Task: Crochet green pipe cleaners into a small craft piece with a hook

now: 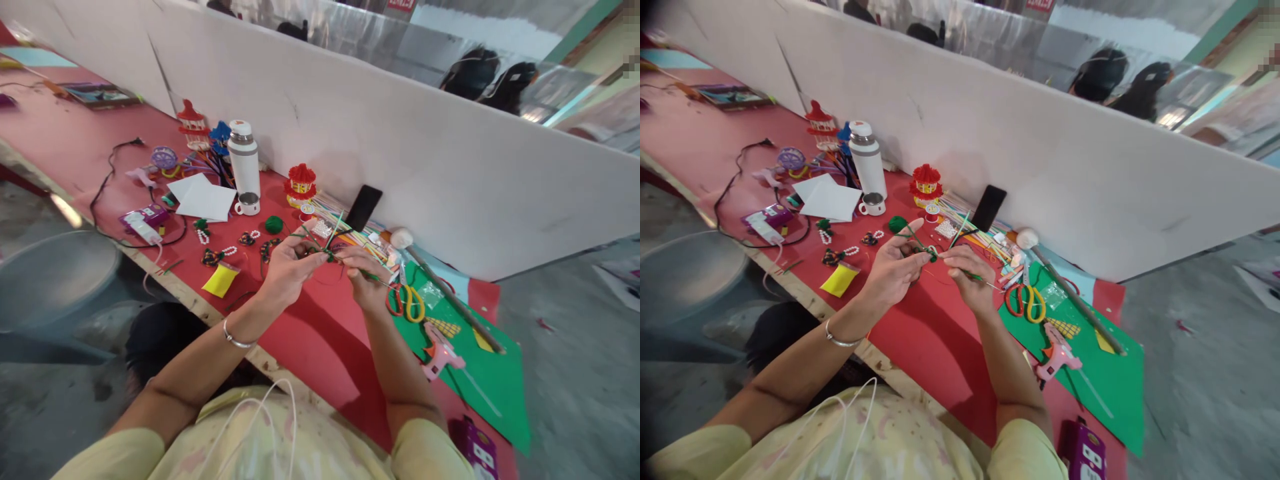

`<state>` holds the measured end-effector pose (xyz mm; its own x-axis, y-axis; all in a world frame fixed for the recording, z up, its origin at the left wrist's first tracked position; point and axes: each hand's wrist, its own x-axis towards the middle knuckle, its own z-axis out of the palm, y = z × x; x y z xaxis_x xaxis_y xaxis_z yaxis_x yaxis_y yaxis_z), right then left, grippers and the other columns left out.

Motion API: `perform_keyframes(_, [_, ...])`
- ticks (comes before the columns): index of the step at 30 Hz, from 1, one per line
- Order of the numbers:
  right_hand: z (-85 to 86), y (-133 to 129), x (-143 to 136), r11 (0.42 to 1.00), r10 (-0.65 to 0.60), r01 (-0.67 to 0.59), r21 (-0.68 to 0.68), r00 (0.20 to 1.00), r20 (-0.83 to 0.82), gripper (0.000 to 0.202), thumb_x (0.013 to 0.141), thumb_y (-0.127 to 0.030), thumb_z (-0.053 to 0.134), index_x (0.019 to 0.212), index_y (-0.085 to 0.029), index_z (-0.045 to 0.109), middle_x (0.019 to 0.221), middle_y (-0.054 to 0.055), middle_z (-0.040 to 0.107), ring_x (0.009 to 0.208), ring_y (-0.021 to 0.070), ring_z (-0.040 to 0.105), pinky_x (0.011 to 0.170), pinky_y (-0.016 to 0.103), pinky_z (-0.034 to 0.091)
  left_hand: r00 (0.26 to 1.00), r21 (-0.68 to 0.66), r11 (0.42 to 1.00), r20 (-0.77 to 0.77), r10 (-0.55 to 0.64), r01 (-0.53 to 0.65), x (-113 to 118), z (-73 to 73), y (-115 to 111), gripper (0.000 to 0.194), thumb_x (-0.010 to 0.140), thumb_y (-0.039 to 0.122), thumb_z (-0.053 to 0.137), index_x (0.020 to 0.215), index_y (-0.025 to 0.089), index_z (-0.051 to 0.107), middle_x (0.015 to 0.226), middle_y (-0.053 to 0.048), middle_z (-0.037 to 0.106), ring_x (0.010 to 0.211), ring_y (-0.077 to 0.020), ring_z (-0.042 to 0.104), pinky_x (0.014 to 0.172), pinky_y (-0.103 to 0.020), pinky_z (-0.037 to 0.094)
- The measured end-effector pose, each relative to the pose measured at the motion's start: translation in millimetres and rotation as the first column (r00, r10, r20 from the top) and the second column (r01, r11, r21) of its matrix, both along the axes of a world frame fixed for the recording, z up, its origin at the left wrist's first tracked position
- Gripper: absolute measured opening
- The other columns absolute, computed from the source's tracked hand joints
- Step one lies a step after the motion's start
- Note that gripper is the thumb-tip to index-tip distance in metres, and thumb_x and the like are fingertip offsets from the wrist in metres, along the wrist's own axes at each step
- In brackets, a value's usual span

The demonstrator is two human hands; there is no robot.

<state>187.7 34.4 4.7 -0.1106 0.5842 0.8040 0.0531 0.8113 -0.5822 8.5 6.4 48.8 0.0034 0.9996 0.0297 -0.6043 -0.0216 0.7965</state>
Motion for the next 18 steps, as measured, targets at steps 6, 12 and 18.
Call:
perform_keyframes(6, [16.8,-11,-9,0.998,-0.058,0.059,-0.038,0.998,0.02,0.013,0.096,-0.04,0.076,0.105,-0.034,0.083,0.103,0.004,0.084,0.099,0.0221,0.078,0.09,0.044,0.064,0.968,0.152,0.97,-0.142,0.209,-0.188,-4,2.4,0,0.068,0.068,0.019,0.094,0.133,0.022,0.075,0.073,0.002,0.072,0.063,-0.0095,0.06,0.058,-0.02,0.047])
perform_keyframes(12, [24.9,-32,-46,0.971,-0.22,0.214,0.106,0.974,0.053,0.017,0.097,-0.032,0.075,0.112,-0.035,0.081,0.108,0.005,0.084,0.101,0.0227,0.078,0.093,0.045,0.063,0.991,0.064,0.989,-0.009,0.133,-0.132,-22,10.5,-13,0.085,0.069,0.021,0.093,0.149,0.025,0.063,0.066,0.008,0.066,0.049,-0.0058,0.049,0.047,-0.018,0.036])
perform_keyframes(18, [13.5,-45,-93,0.95,-0.29,0.294,0.108,0.956,-0.051,0.017,0.098,-0.031,0.074,0.112,-0.034,0.08,0.108,0.004,0.083,0.101,0.0225,0.078,0.092,0.045,0.063,0.988,0.104,0.983,0.02,0.152,-0.153,-56,8.1,-21,0.093,0.067,0.02,0.094,0.153,0.024,0.059,0.069,0.006,0.069,0.056,-0.0067,0.056,0.051,-0.016,0.04])
